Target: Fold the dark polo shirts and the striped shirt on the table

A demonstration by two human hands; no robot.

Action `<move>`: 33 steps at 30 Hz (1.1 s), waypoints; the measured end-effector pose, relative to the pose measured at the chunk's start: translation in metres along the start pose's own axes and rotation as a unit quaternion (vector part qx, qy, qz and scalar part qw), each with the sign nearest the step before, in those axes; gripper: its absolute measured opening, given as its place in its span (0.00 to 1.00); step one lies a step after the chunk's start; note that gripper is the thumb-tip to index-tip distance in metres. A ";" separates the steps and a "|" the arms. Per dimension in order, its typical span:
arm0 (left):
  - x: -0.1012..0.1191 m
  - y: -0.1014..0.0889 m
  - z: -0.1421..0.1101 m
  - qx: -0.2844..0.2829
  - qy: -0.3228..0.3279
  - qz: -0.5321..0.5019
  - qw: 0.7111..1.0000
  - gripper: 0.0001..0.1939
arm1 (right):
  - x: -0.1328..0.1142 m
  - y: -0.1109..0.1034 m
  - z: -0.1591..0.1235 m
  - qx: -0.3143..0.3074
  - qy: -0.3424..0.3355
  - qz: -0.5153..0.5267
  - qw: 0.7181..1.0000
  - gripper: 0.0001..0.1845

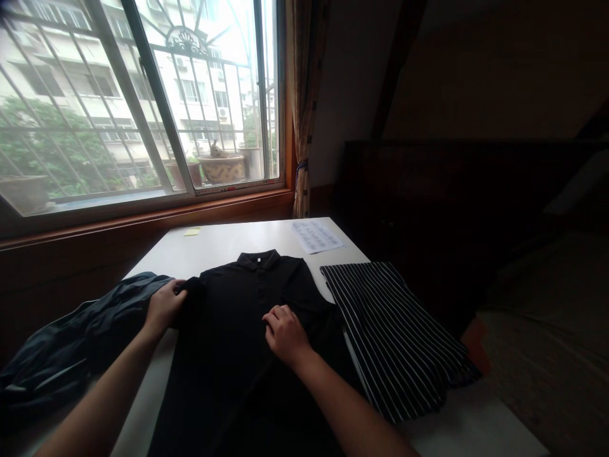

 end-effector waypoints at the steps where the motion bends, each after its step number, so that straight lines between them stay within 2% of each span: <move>1: 0.005 -0.003 0.000 0.008 0.020 0.013 1.000 0.18 | 0.000 0.000 0.000 -0.002 0.002 0.001 1.000 0.13; 4: 0.027 -0.010 -0.005 0.029 0.080 0.052 0.995 0.15 | 0.000 -0.001 0.000 -0.006 0.005 0.005 1.000 0.12; 6: 0.041 -0.007 -0.014 0.012 0.111 0.058 0.992 0.15 | 0.000 -0.001 0.001 -0.007 0.006 0.008 1.000 0.12; 9: 0.058 0.007 -0.032 -0.055 0.171 0.039 0.983 0.15 | 0.001 -0.001 0.001 -0.008 0.006 0.008 1.000 0.12; 12: 0.062 0.021 -0.050 -0.129 0.246 0.013 0.961 0.16 | 0.001 -0.001 0.001 -0.013 0.006 0.003 1.000 0.11; 14: 0.056 0.024 -0.060 -0.144 0.280 0.005 0.949 0.17 | 0.001 -0.001 0.000 -0.016 0.008 -0.003 1.000 0.11; 17: 0.035 0.018 -0.069 -0.128 0.305 0.003 0.944 0.17 | 0.001 -0.001 0.001 -0.021 0.012 -0.007 1.000 0.11; 21: -0.001 0.007 -0.076 -0.117 0.298 0.009 0.947 0.20 | 0.002 0.000 0.009 -0.038 0.016 -0.005 0.999 0.12; 25: -0.028 0.009 -0.085 -0.119 0.275 -0.005 0.954 0.23 | -0.001 0.000 0.031 -0.042 0.006 0.004 0.999 0.12; 29: -0.035 0.014 -0.091 -0.103 0.277 -0.008 0.955 0.22 | -0.021 0.009 0.065 -0.025 -0.024 0.033 0.999 0.13; 33: -0.038 0.015 -0.094 -0.105 0.314 0.023 0.943 0.20 | -0.056 0.036 0.101 -0.018 -0.070 0.071 0.995 0.17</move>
Point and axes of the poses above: each hand's wrist, its own z-axis towards the middle knuckle, its own y-axis out of the palm, x = y × z, the point moved 1 cm from there along z, towards the middle knuckle, and after that the axes turned 6 degrees about -z, right-handed, at the moved point
